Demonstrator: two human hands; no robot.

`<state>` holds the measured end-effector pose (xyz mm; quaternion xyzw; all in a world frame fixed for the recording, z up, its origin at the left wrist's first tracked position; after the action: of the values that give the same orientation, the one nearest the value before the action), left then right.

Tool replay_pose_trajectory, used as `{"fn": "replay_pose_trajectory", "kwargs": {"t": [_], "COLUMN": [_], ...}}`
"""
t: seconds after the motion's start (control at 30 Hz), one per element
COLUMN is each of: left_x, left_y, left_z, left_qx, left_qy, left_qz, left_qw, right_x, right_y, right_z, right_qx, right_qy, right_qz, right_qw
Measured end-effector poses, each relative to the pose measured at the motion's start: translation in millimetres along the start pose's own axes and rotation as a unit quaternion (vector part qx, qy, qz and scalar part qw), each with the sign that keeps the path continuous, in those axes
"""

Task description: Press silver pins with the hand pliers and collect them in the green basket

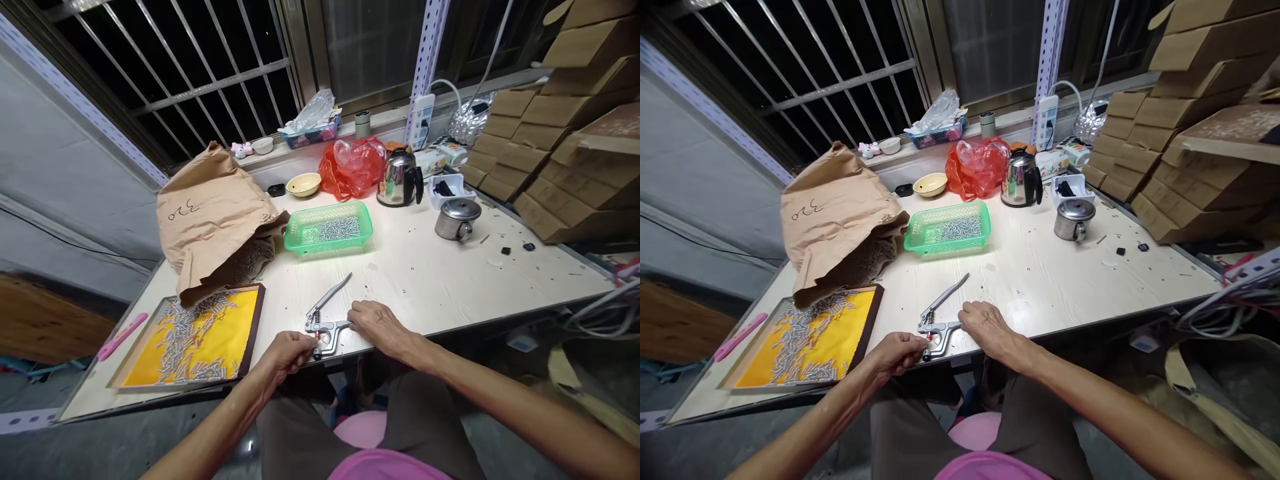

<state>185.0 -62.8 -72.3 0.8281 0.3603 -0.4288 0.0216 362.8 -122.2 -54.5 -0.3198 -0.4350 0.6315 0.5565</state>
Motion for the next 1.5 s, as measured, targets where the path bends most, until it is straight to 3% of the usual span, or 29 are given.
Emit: {"fn": "replay_pose_trajectory", "kwargs": {"t": [0.17,0.4,0.53,0.6,0.73,0.93,1.03,1.1,1.2,1.27,1.33,1.5], "left_x": [3,10,15,16,16,13,4,-5,-23,-26,-19,4], "left_y": [0.6,0.1,-1.6,-2.0,-2.7,-2.2,-5.0,-10.0,-0.9,17.5,33.7,47.2], "left_z": [6,6,11,13,14,12,4,-13,-48,-64,-73,-85], "left_qx": [0.015,0.043,0.045,0.045,0.04,0.054,0.145,0.26,0.417,0.485,0.527,0.563], "left_qy": [-0.027,-0.076,-0.081,-0.087,-0.1,-0.107,-0.07,0.01,0.182,0.276,0.33,0.365], "left_qz": [-0.012,0.044,0.062,0.066,0.059,0.056,0.015,-0.086,-0.225,-0.232,-0.211,-0.161], "left_qw": [0.999,0.995,0.994,0.993,0.992,0.991,0.987,0.962,0.862,0.797,0.754,0.724], "right_x": [-1,-2,11,23,46,49,45,42,39,36,34,32], "right_y": [-2,-9,-26,-29,-25,-29,-31,-30,-27,-23,-20,-17], "right_z": [2,3,-6,-12,-16,-5,-2,-2,-1,-1,-2,-7], "right_qx": [0.002,0.018,0.033,0.019,-0.008,-0.041,-0.044,-0.041,-0.039,-0.036,-0.03,-0.003], "right_qy": [0.011,0.014,-0.001,-0.005,-0.023,-0.039,-0.029,-0.024,-0.024,-0.026,-0.027,-0.03], "right_qz": [0.005,0.029,0.022,0.048,0.116,0.124,0.122,0.117,0.107,0.095,0.081,0.086], "right_qw": [1.0,0.999,0.999,0.999,0.993,0.991,0.991,0.992,0.993,0.994,0.996,0.996]}}
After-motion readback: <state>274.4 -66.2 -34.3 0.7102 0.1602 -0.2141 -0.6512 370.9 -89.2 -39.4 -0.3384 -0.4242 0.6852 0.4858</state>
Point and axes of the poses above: each hand's wrist, its own x-axis towards the middle knuckle, its own y-axis out of the palm, z = x × y, the point moved 6 cm from there along x, towards the middle knuckle, and after that the axes turned 9 degrees about x, right-handed, at the moved point
